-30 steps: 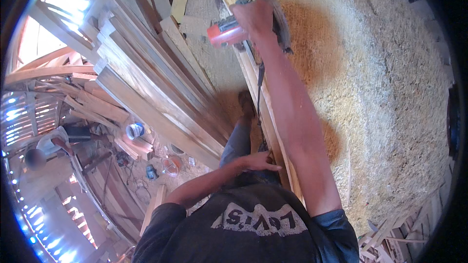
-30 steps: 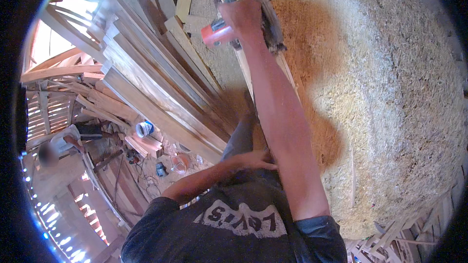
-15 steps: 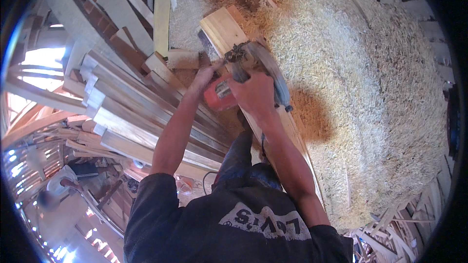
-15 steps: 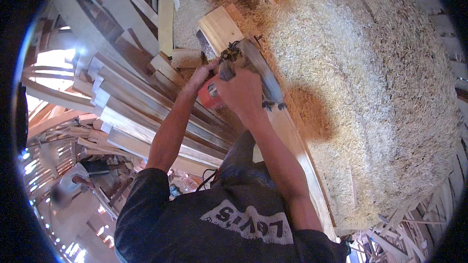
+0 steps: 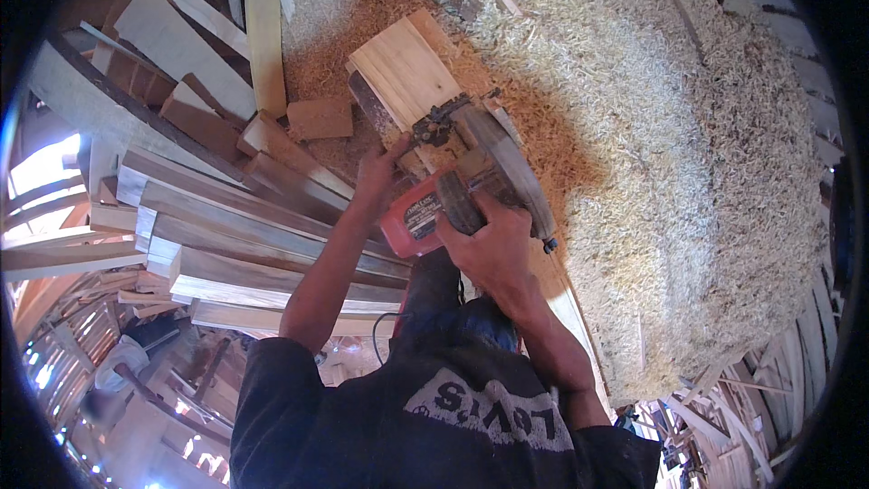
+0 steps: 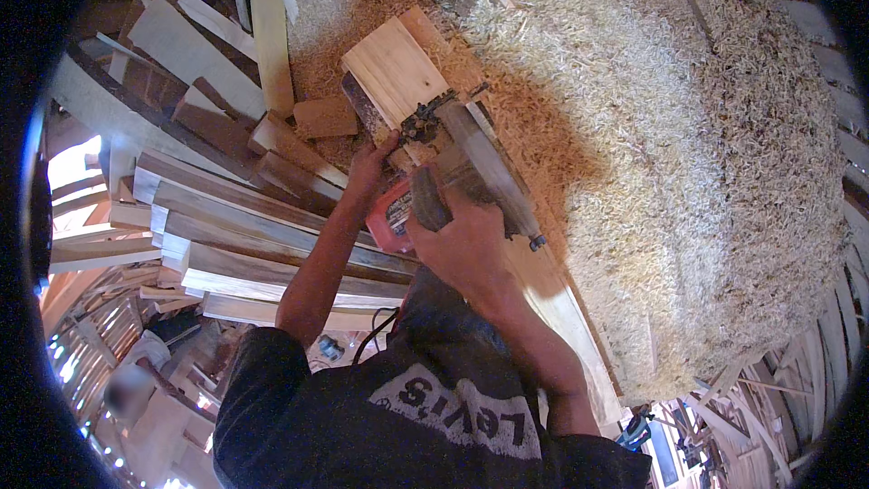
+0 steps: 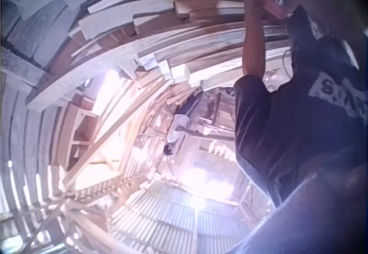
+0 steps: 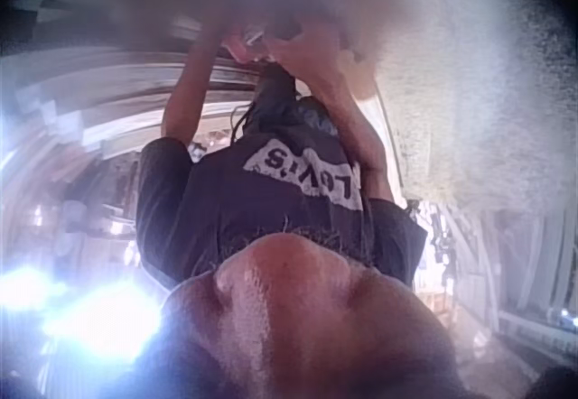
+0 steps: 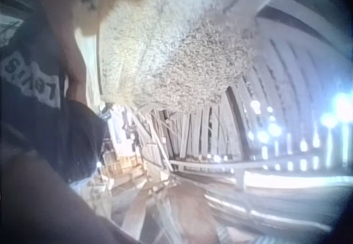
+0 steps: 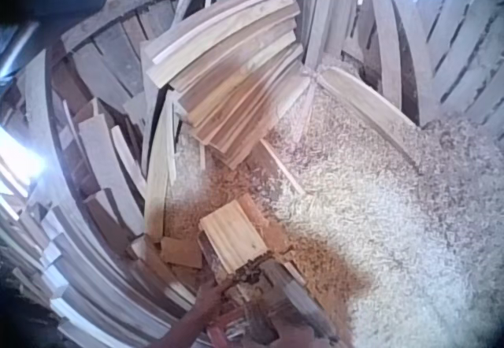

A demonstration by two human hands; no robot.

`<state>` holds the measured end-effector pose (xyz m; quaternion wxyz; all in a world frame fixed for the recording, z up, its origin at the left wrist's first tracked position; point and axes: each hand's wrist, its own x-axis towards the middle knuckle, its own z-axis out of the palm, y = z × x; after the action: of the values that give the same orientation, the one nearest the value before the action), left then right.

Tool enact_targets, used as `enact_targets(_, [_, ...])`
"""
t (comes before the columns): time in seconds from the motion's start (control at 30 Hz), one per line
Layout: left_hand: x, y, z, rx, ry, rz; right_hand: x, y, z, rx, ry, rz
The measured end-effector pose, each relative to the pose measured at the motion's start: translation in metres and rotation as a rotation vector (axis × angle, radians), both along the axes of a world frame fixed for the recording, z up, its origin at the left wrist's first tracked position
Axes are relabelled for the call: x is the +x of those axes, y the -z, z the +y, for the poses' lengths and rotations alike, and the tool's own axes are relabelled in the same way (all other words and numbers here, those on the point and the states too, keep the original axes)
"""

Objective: The person uses a circular saw to cut a long wooden plank into smaller pieces in a workshop. They repeatedly position the saw, cut the wood, and move the cut pieces aside.

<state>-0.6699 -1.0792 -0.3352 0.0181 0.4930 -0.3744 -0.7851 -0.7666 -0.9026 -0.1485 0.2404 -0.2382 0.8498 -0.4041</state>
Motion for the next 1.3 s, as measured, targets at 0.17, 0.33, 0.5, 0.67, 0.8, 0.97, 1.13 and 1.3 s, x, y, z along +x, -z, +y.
enact_targets(0.17, [-0.013,-0.029,0.0,-0.086,0.073,-0.141,-0.003,0.002,-0.005,-0.005,-0.016,0.053])
enact_targets(0.33, [-0.009,-0.02,-0.003,-0.126,0.058,-0.051,-0.005,0.001,-0.012,-0.022,-0.012,0.046])
enact_targets(0.5, [-0.01,-0.017,-0.009,-0.191,0.131,-0.164,-0.007,-0.003,-0.017,0.02,-0.006,-0.013])
enact_targets(0.67, [-0.009,-0.013,-0.015,-0.418,0.231,-0.214,-0.01,-0.006,-0.015,0.005,-0.102,0.056])
enact_targets(0.8, [-0.014,-0.023,-0.017,-0.391,0.238,-0.259,-0.008,0.008,-0.02,0.027,-0.009,-0.017])
enact_targets(0.97, [-0.014,-0.015,-0.021,-0.335,0.181,-0.163,-0.011,-0.004,-0.022,0.019,-0.007,-0.056])
enact_targets(1.13, [-0.014,-0.006,-0.035,-0.294,0.329,-0.221,-0.013,0.002,-0.021,-0.063,-0.005,-0.083])
enact_targets(1.3, [0.002,-0.014,-0.018,-0.346,0.335,-0.112,-0.014,0.006,-0.022,0.05,-0.106,-0.176])
